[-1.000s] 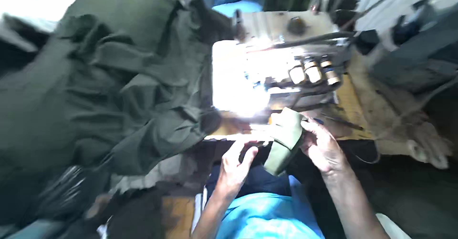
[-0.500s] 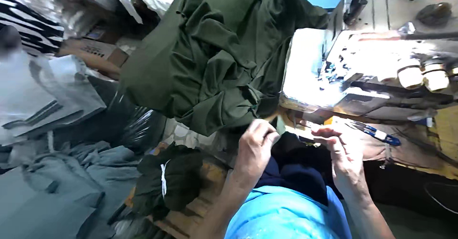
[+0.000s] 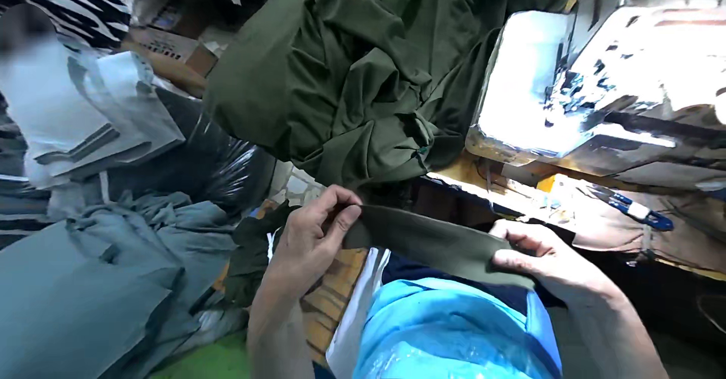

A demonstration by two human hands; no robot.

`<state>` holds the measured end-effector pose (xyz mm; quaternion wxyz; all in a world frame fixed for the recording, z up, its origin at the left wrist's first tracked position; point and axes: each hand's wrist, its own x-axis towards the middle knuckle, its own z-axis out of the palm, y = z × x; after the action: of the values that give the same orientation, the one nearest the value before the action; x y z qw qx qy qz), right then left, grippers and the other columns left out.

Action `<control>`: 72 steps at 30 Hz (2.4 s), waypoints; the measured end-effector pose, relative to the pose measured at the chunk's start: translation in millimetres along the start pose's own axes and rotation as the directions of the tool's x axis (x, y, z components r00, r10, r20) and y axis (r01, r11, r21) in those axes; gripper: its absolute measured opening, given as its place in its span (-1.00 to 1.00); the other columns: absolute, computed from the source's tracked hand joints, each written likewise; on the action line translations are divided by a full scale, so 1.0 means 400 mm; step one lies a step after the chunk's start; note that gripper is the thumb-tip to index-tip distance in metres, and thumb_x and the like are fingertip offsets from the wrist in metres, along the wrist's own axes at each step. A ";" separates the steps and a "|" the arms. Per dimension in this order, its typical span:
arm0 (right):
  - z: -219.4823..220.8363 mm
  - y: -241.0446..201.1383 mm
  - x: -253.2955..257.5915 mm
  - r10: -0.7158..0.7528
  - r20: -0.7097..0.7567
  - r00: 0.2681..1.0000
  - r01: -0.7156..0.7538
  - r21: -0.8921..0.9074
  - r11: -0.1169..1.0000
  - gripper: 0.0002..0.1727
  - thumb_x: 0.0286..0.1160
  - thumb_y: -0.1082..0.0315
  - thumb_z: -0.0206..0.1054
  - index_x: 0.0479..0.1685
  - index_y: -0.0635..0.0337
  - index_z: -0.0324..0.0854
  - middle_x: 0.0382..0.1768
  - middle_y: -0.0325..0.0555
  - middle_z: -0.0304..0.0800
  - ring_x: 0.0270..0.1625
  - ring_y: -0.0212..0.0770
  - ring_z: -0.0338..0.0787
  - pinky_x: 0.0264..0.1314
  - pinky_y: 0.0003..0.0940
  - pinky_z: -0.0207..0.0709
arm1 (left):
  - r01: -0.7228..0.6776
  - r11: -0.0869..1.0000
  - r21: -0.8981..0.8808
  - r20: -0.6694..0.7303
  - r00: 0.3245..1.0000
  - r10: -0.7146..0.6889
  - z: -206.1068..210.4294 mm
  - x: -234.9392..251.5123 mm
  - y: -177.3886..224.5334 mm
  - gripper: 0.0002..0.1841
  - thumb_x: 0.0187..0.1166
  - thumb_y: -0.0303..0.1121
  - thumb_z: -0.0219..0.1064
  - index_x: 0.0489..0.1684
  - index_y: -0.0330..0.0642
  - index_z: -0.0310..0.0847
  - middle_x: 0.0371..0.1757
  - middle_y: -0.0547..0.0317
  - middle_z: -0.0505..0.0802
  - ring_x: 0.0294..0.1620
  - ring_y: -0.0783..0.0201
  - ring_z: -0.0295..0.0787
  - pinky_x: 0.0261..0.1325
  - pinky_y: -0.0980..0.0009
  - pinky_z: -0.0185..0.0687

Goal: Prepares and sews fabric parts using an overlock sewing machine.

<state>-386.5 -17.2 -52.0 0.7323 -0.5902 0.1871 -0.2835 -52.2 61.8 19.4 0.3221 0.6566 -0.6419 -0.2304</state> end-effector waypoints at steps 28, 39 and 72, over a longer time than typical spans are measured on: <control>0.124 0.068 0.110 -0.207 -0.639 0.740 0.082 -0.220 0.972 -0.91 0.60 0.46 0.32 -0.14 0.25 0.72 -0.22 -0.28 0.82 -0.10 -0.46 0.80 0.08 -0.50 0.72 | -0.041 0.678 -0.734 -0.154 0.982 -0.108 0.355 0.063 0.068 -0.81 0.72 -0.42 0.24 0.07 -0.22 0.76 -0.05 0.27 0.88 -0.02 0.46 0.81 0.11 0.43 0.76; 0.152 0.039 0.094 -0.473 -0.578 0.665 0.186 -0.485 0.855 -0.88 0.53 0.49 0.40 -0.06 0.32 0.76 -0.07 -0.23 0.87 0.00 -0.48 0.83 0.14 -0.60 0.73 | 0.069 0.144 -0.987 0.065 0.997 -0.033 0.395 0.057 0.088 -0.86 0.58 -0.52 0.37 0.00 -0.15 0.70 -0.09 0.45 0.86 -0.05 0.61 0.77 0.10 0.57 0.70; 0.062 0.013 0.121 -0.060 -0.356 0.933 -0.134 -0.496 0.858 -0.80 0.55 0.16 0.40 -0.08 0.08 0.73 -0.35 -0.37 0.76 -0.32 -0.57 0.69 -0.25 -0.60 0.58 | -0.314 0.936 0.157 0.100 0.948 0.301 0.245 0.113 0.053 -0.77 0.30 -0.25 0.60 -0.18 -0.12 0.84 -0.32 0.17 0.79 -0.31 0.22 0.76 -0.32 0.28 0.64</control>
<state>-333.1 -28.4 -48.5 0.5077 -0.6976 0.3977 -0.3121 -133.8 5.4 -27.6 0.2724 0.5642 -0.7657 -0.1458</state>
